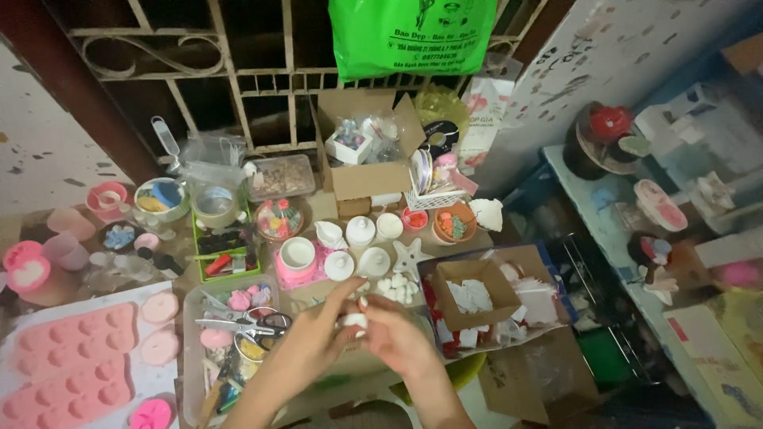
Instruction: The recorder is assembling and packaging small heart-shaped scented wax melts into a plastic sleeve.
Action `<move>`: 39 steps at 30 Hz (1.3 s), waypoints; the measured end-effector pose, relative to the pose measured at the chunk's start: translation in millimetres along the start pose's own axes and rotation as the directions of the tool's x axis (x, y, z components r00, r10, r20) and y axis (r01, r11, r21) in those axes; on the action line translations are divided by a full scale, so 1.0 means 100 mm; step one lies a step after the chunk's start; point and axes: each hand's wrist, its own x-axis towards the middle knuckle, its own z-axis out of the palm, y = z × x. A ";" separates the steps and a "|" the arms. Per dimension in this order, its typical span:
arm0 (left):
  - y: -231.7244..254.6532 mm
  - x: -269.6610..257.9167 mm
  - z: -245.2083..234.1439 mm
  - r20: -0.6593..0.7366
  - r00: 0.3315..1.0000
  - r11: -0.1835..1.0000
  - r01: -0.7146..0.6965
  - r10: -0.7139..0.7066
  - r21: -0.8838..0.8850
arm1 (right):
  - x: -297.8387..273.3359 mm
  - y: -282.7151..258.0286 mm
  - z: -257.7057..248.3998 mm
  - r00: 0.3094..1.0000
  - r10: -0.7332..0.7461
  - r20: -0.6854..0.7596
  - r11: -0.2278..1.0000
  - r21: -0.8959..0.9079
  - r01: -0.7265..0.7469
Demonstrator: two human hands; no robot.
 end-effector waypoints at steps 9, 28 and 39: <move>0.03 -0.19 0.15 0.177 0.982 0.948 -0.116 0.065 0.298 | 0.19 1.25 -1.63 0.846 0.459 0.271 0.800 0.289 -0.526; -1.86 -0.20 1.36 -0.049 0.752 0.541 0.426 -0.658 -0.725 | 0.12 0.84 -1.26 0.968 -0.248 0.043 0.650 -0.734 0.199; -2.63 0.21 1.99 -0.019 0.697 0.383 0.370 -0.716 -0.847 | 0.82 0.96 -2.12 0.902 -0.349 -0.255 0.770 -0.627 0.121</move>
